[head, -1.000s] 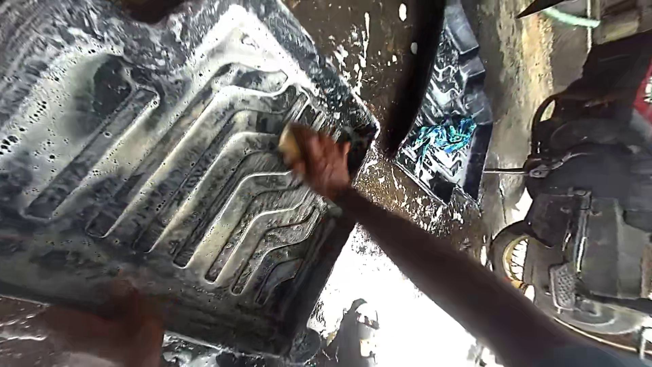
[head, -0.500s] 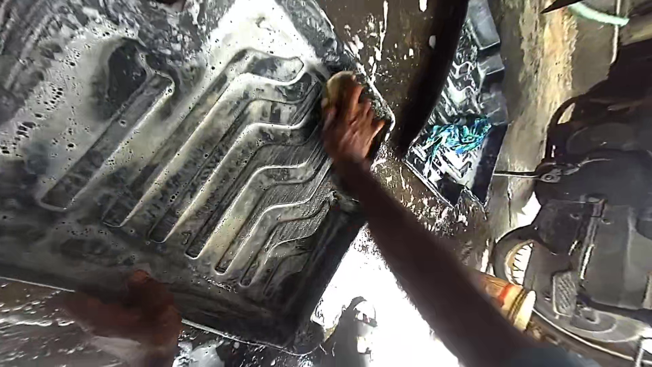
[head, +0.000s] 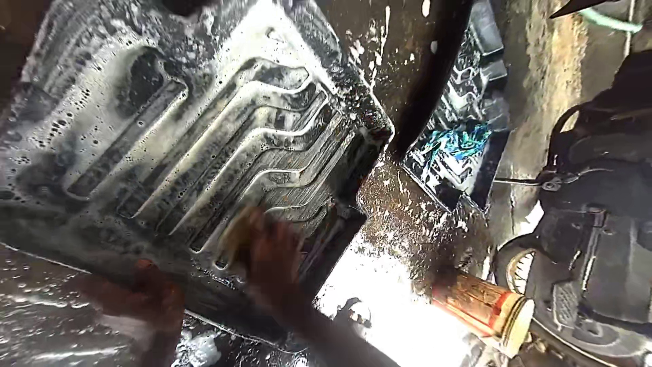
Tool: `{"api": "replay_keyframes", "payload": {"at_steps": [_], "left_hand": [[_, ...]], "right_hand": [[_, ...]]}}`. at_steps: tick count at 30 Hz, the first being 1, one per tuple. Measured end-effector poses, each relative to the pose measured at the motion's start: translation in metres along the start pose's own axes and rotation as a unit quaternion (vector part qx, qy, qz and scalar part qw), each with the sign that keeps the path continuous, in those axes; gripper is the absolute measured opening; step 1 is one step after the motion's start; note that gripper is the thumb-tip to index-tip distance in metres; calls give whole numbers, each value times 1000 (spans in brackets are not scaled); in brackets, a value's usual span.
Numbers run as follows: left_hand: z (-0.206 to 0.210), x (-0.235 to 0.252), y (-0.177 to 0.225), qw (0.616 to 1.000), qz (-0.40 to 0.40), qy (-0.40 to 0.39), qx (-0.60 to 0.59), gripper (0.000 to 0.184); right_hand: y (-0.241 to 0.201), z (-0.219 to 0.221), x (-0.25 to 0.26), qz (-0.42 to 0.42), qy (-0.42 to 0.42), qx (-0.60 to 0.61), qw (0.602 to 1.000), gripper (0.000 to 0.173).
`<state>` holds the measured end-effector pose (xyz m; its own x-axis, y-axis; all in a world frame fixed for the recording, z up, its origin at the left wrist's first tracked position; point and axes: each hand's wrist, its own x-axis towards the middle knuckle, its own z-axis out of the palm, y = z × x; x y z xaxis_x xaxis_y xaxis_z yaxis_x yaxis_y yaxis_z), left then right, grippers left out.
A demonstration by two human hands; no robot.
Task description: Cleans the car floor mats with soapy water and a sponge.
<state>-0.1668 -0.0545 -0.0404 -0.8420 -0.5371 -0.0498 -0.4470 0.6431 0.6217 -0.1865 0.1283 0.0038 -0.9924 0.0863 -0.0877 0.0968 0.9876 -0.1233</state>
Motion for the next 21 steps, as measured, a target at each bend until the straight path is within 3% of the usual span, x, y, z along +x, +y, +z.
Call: {"api": "replay_keyframes", "payload": {"at_steps": [2,3,4,6,8,9,11,13,14,16,17,19,21], "left_hand": [[-7,0,-4,1000,5,-23,-17,72],[-9,2,-3,999,3,-33,-21,71],[-10,2,1,999,-3,-38,-20,71],[-9,-1,8,999,-2,-42,-13,71],[-5,-9,10,998,9,-53,-18,72],[-1,-13,12,998,2,-49,-30,73],[1,-16,12,999,-8,-42,-33,73],[3,-14,7,998,18,-36,-44,70],[-1,-14,3,998,36,-38,-42,68],[-6,-9,2,996,57,-48,-46,65],[-6,-8,3,996,59,-48,-47,66],[-4,-9,3,996,51,-49,-52,65],[0,-9,4,997,37,-46,-52,67]], "right_hand": [[-18,1,-34,-100,-74,43,991,54],[-2,-5,-18,-105,-113,50,987,57],[27,-9,9,-92,-94,16,991,62],[90,-18,77,-11,-10,-66,998,65],[109,-20,119,101,50,-95,989,67],[92,-17,118,128,62,-98,985,69],[14,-15,54,101,-20,-43,994,71],[-44,9,-5,-50,-41,29,997,65],[-48,12,-12,-116,-60,48,990,57],[-8,5,32,-166,-43,47,984,50],[32,-5,73,-143,-17,6,990,54],[115,-33,165,-32,23,-78,996,60],[147,-45,214,83,37,-72,993,68]]}}
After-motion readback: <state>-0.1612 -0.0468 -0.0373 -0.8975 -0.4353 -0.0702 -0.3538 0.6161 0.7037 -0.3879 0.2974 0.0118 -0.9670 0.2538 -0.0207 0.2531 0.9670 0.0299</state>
